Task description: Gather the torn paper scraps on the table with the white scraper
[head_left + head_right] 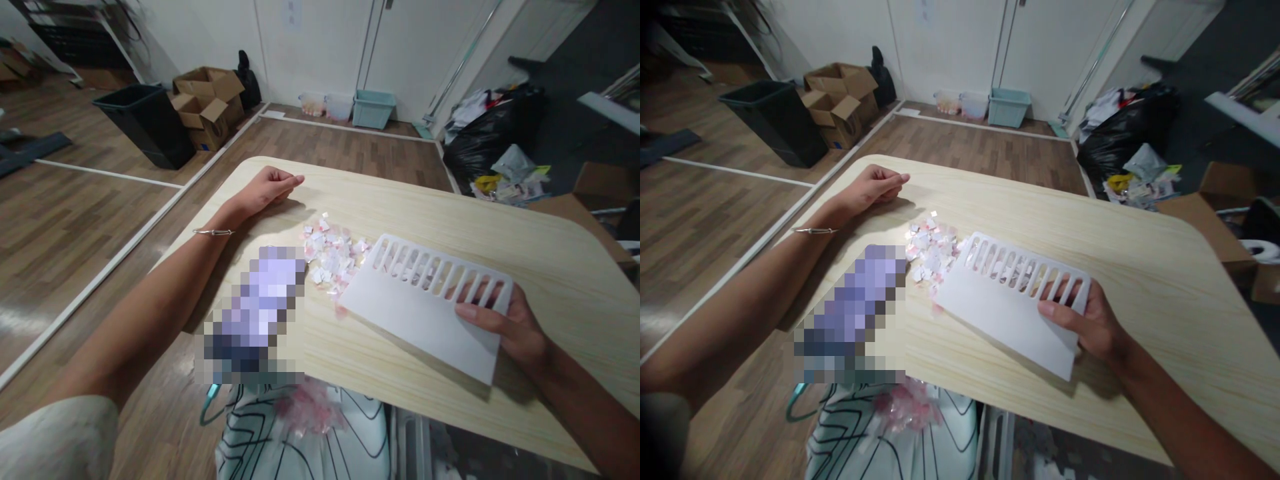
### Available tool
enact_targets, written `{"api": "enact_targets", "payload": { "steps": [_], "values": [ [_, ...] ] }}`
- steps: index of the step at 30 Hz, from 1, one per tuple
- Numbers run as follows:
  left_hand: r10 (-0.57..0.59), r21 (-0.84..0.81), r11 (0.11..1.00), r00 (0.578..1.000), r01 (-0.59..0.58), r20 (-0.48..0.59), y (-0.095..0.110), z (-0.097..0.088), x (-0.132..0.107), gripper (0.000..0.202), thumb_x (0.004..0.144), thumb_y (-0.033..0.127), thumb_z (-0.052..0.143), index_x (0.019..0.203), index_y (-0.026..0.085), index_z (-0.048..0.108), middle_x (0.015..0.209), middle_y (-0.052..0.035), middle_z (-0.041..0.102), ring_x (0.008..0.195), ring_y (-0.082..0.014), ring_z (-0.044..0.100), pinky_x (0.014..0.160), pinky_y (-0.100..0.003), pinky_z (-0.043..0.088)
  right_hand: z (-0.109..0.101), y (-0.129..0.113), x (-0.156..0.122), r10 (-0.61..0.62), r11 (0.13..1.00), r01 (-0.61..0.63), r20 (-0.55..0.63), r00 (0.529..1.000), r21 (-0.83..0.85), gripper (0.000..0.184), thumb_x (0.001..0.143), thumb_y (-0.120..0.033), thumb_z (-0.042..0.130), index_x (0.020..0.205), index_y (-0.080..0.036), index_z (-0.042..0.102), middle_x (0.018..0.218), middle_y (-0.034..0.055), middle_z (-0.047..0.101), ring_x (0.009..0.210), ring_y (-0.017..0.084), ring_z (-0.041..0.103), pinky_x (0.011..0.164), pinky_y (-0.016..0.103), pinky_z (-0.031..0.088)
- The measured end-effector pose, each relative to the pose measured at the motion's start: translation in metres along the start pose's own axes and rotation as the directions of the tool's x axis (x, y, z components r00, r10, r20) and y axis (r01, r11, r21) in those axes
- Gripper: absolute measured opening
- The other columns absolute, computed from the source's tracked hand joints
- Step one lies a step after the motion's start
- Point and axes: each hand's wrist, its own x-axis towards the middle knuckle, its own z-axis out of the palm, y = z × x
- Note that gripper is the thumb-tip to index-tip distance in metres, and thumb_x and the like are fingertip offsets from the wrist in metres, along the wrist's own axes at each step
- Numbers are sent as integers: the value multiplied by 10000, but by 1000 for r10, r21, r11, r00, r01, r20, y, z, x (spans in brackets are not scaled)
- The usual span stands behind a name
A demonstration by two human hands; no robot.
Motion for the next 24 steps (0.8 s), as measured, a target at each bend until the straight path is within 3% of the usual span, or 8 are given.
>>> {"api": "enact_targets", "payload": {
  "steps": [6, 11, 14, 15, 18, 20, 24],
  "values": [
    [2, -5, 1000, 1000, -2, -12, -2, 0, 1, 625, 1115, 391, 729, 603, 258, 394, 529, 61, 316, 532, -95, 178, 545, -352, 138, 3, 4, 1, -12, 996, 20, -90, 996, 88, 424, 864, -646, 1061, 860, -261, 883, 764, 36, 809, 549, 208, 717, 460, 307, 621],
    [32, 2, 999, 999, -32, 4, -1, 0, 0, 634, 1110, 415, 741, 595, 255, 409, 532, 60, 327, 525, -90, 189, 537, -343, 147, 11, 1, 5, -34, 991, 34, -3, 999, 131, 467, 907, -728, 993, 1123, -322, 911, 1115, 72, 909, 605, 248, 776, 355, 373, 619],
    [32, -2, 999, 999, -32, 5, -2, 0, 0, 647, 1109, 450, 763, 607, 257, 403, 537, 65, 320, 524, -88, 185, 531, -336, 150, 16, -3, 5, -26, 990, 32, -47, 999, 136, 518, 898, -667, 1012, 1274, -330, 894, 1180, 76, 917, 494, 177, 663, 320, 334, 532],
    [30, -4, 1000, 1000, -30, 5, -2, 0, 1, 648, 1109, 455, 765, 612, 259, 399, 538, 65, 316, 525, -89, 185, 528, -333, 153, 17, -6, 4, -27, 990, 40, -90, 996, 138, 518, 886, -629, 1027, 1291, -336, 889, 1176, 66, 917, 513, 172, 671, 362, 327, 556],
    [23, -10, 1000, 1000, -23, 7, -4, 0, 2, 646, 1106, 453, 770, 624, 263, 385, 547, 68, 301, 526, -88, 181, 523, -329, 157, 20, -17, 2, -19, 991, 49, -228, 974, 126, 555, 878, -510, 1028, 1390, -378, 859, 1133, 34, 912, 731, 227, 800, 583, 335, 672],
    [19, -13, 1000, 1000, -19, 2, -5, 0, 2, 644, 1103, 457, 778, 636, 266, 378, 551, 70, 293, 527, -87, 175, 520, -328, 157, 20, -25, 2, 2, 993, 28, -255, 967, 112, 587, 894, -455, 987, 1458, -398, 832, 1127, 33, 911, 835, 265, 839, 640, 353, 681],
    [14, -12, 1000, 1000, -14, 2, -3, 0, 1, 648, 1097, 470, 787, 643, 272, 370, 551, 66, 295, 524, -89, 184, 512, -328, 168, 21, -33, 3, 55, 989, -26, -204, 977, 143, 445, 839, -402, 1000, 1266, -389, 874, 1060, 21, 909, 785, 248, 816, 603, 332, 631]
  ]
}}
